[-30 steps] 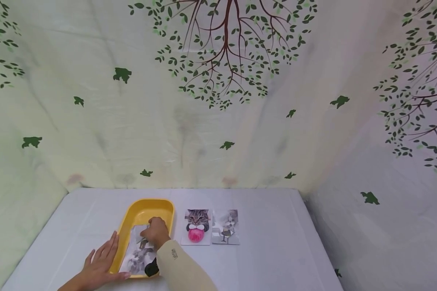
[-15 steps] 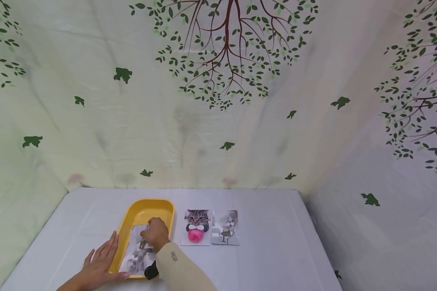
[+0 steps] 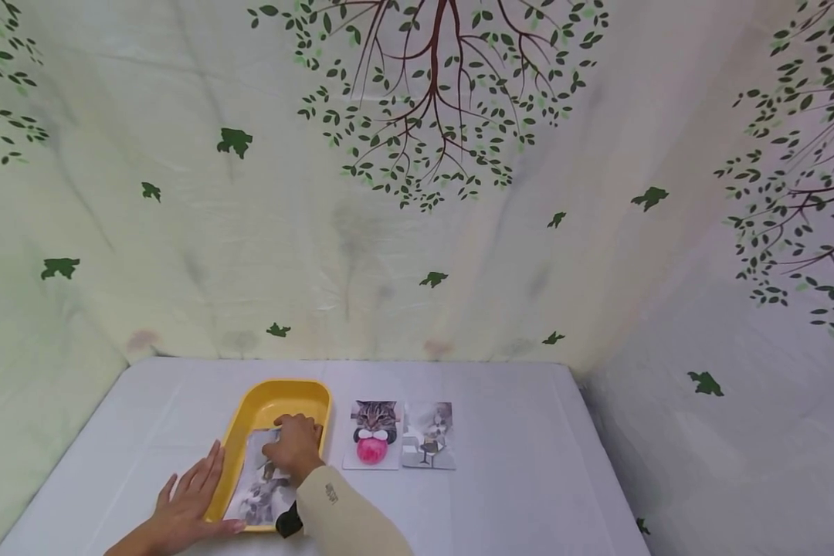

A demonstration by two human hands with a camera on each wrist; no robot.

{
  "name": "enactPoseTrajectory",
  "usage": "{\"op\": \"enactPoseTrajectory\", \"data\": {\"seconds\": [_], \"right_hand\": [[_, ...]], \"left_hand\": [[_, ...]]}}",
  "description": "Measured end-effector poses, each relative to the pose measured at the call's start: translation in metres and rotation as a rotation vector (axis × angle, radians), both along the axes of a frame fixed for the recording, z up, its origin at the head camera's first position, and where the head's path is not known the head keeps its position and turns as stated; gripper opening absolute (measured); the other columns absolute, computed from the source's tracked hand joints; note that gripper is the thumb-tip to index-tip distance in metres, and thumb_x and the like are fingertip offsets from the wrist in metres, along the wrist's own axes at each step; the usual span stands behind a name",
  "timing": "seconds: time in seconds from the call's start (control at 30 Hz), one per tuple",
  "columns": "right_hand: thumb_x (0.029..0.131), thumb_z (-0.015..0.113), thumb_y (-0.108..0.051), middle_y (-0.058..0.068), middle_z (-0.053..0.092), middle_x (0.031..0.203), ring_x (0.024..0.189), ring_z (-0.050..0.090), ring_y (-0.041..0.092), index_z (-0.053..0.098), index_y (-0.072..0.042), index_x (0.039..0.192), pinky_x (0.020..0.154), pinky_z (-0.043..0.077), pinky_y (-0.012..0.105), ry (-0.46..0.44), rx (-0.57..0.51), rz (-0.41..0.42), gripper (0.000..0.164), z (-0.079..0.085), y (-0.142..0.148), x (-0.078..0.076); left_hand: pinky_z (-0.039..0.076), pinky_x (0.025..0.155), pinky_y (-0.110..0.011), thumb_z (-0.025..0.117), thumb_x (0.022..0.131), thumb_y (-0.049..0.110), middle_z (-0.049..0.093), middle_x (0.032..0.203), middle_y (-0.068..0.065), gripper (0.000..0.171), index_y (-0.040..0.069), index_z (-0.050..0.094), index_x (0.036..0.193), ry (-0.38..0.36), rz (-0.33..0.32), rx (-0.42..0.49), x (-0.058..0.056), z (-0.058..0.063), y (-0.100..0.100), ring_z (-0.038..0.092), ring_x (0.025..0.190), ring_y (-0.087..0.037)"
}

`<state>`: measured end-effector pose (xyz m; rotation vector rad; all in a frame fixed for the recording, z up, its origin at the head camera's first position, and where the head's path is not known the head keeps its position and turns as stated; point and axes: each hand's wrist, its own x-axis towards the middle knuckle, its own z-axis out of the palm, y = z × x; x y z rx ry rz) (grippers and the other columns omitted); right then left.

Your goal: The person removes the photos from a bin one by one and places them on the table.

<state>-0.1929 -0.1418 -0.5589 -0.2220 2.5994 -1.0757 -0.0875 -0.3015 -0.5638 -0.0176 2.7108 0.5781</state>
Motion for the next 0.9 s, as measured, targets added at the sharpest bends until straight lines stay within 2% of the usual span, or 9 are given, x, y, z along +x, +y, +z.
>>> {"op": "enactPoseTrajectory", "data": {"seconds": [0.1, 0.2, 0.3, 0.43, 0.6, 0.73, 0.9], "right_hand": [[0.08, 0.077, -0.022, -0.009, 0.054, 0.086, 0.083, 0.046, 0.011, 0.069, -0.018, 0.111, 0.092, 0.035, 0.032, 0.027, -0.042, 0.022, 0.033, 0.0, 0.001, 0.0], [0.079, 0.076, -0.012, -0.009, 0.054, 0.085, 0.08, 0.047, 0.008, 0.069, -0.017, 0.111, 0.086, 0.044, 0.026, 0.03, -0.119, 0.01, 0.034, 0.0, 0.003, 0.0], [0.078, 0.075, -0.005, -0.009, 0.056, 0.089, 0.08, 0.049, 0.008, 0.068, -0.015, 0.112, 0.083, 0.05, 0.025, 0.035, -0.204, -0.023, 0.036, 0.0, 0.004, 0.001], [0.08, 0.077, -0.008, -0.009, 0.06, 0.093, 0.082, 0.053, 0.008, 0.069, -0.017, 0.105, 0.085, 0.052, 0.028, 0.014, -0.297, -0.086, 0.027, 0.001, 0.006, 0.004], [0.084, 0.076, -0.016, -0.012, 0.057, 0.084, 0.077, 0.055, 0.009, 0.07, -0.021, 0.092, 0.079, 0.055, 0.027, -0.057, -0.344, -0.13, 0.012, 0.004, 0.008, 0.009], [0.085, 0.075, -0.017, -0.013, 0.057, 0.082, 0.075, 0.056, 0.008, 0.071, -0.022, 0.089, 0.076, 0.054, 0.024, -0.055, -0.356, -0.125, 0.007, 0.004, 0.011, 0.01], [0.085, 0.075, -0.018, -0.013, 0.059, 0.082, 0.076, 0.056, 0.007, 0.072, -0.02, 0.09, 0.077, 0.053, 0.024, -0.044, -0.402, -0.106, 0.007, 0.005, 0.017, 0.005]], "left_hand": [[-0.006, 0.101, -0.074, 0.068, 0.068, 0.072, -0.001, 0.156, -0.027, 0.133, -0.009, -0.001, 0.149, 0.01, -0.006, -0.002, 0.001, 0.001, 0.0, 0.01, 0.135, -0.053], [-0.007, 0.101, -0.073, 0.068, 0.069, 0.071, -0.001, 0.156, -0.027, 0.132, -0.01, 0.0, 0.149, 0.014, -0.006, 0.003, 0.001, 0.002, 0.0, 0.009, 0.135, -0.052], [-0.006, 0.101, -0.074, 0.067, 0.07, 0.071, -0.001, 0.157, -0.026, 0.132, -0.009, -0.001, 0.149, 0.024, -0.013, 0.004, 0.002, 0.002, 0.0, 0.01, 0.135, -0.052], [-0.007, 0.101, -0.074, 0.067, 0.071, 0.069, -0.003, 0.157, -0.026, 0.131, -0.008, -0.004, 0.149, 0.028, -0.018, 0.018, 0.002, 0.002, -0.001, 0.009, 0.135, -0.053], [-0.01, 0.1, -0.074, 0.068, 0.07, 0.07, -0.006, 0.157, -0.026, 0.133, -0.007, -0.008, 0.149, 0.0, 0.004, 0.027, 0.0, 0.002, -0.001, 0.006, 0.135, -0.054], [-0.01, 0.1, -0.074, 0.068, 0.07, 0.07, -0.006, 0.157, -0.026, 0.134, -0.007, -0.008, 0.149, -0.014, 0.012, 0.026, 0.0, 0.001, 0.0, 0.006, 0.135, -0.054], [-0.008, 0.1, -0.074, 0.068, 0.071, 0.069, -0.006, 0.157, -0.025, 0.133, -0.006, -0.009, 0.149, 0.014, -0.007, 0.021, 0.002, 0.002, 0.001, 0.009, 0.134, -0.054]]}}
